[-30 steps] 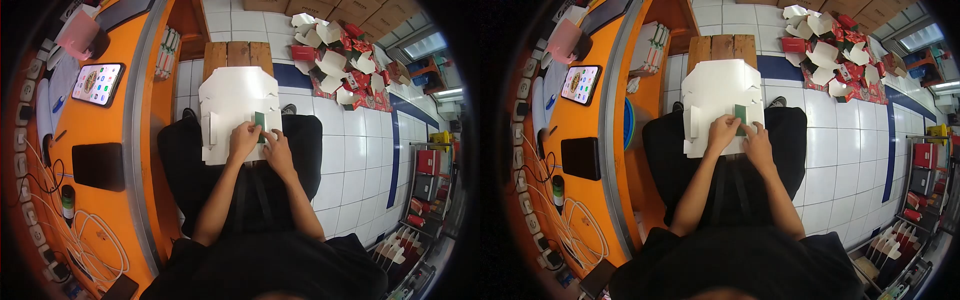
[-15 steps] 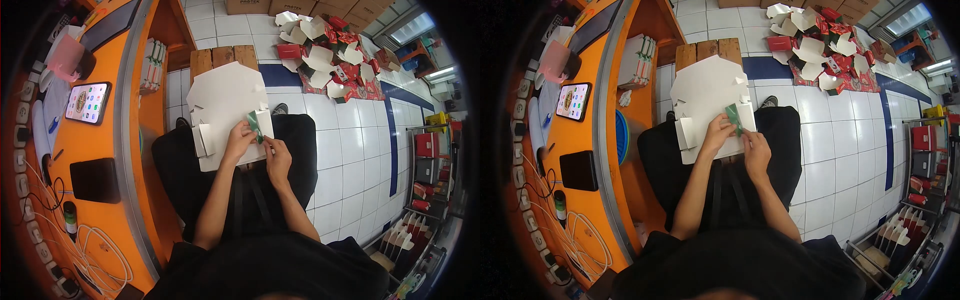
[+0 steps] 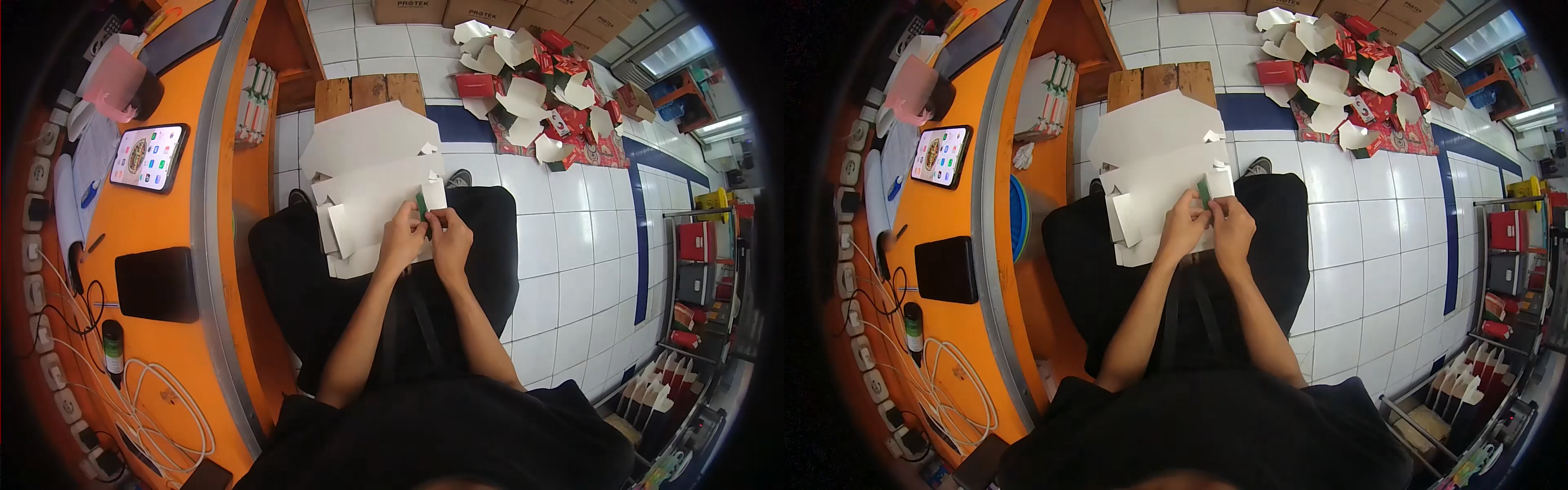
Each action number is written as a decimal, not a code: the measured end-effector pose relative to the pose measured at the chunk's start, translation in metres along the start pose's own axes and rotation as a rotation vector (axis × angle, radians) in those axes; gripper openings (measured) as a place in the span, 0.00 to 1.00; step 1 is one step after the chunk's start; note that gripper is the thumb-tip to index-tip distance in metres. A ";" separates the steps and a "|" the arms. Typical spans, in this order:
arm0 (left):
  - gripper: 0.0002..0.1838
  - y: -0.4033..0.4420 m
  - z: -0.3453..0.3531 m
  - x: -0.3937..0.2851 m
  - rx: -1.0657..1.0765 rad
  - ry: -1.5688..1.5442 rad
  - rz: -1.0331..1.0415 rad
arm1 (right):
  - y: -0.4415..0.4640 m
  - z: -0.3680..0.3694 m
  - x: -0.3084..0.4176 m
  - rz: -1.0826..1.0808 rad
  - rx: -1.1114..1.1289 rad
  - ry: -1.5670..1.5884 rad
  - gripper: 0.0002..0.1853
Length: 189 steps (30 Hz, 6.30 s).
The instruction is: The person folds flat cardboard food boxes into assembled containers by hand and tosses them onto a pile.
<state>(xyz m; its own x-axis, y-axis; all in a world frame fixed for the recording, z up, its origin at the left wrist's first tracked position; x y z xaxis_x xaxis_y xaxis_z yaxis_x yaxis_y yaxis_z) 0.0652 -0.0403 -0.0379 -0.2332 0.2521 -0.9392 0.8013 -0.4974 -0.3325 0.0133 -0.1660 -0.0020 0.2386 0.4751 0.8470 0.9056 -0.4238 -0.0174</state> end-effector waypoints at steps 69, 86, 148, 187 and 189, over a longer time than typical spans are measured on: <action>0.12 -0.020 -0.153 0.023 -0.338 -0.171 -0.015 | -0.028 0.090 0.043 0.006 0.611 -0.183 0.16; 0.08 -0.045 -0.085 0.069 -0.344 -0.382 -0.072 | -0.014 0.108 0.030 -0.118 0.520 -0.065 0.25; 0.18 -0.152 -0.084 -0.030 -0.302 0.743 -0.204 | 0.017 0.010 0.032 -0.467 0.869 -0.769 0.21; 0.30 -0.091 -0.092 0.019 -0.595 0.764 -0.001 | -0.003 0.007 0.003 -0.021 0.191 -0.350 0.31; 0.27 -0.087 -0.100 0.025 -0.608 0.344 0.081 | -0.001 0.013 -0.007 0.133 0.296 -0.123 0.28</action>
<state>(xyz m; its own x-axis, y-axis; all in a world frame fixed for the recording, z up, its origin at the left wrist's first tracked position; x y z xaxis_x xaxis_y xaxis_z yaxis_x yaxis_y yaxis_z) 0.0452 0.0922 -0.0236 -0.0526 0.5319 -0.8452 0.9981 0.0011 -0.0614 0.0150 -0.1587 -0.0145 0.3858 0.5281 0.7565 0.9218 -0.2546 -0.2923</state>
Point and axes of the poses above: each hand's wrist, its own y-axis towards the middle knuckle, its own z-axis out of the palm, x = y × z, the point moved 6 cm from there along y, towards the middle knuckle, and after that the axes turned 10 degrees about x, right-handed, at the moved point
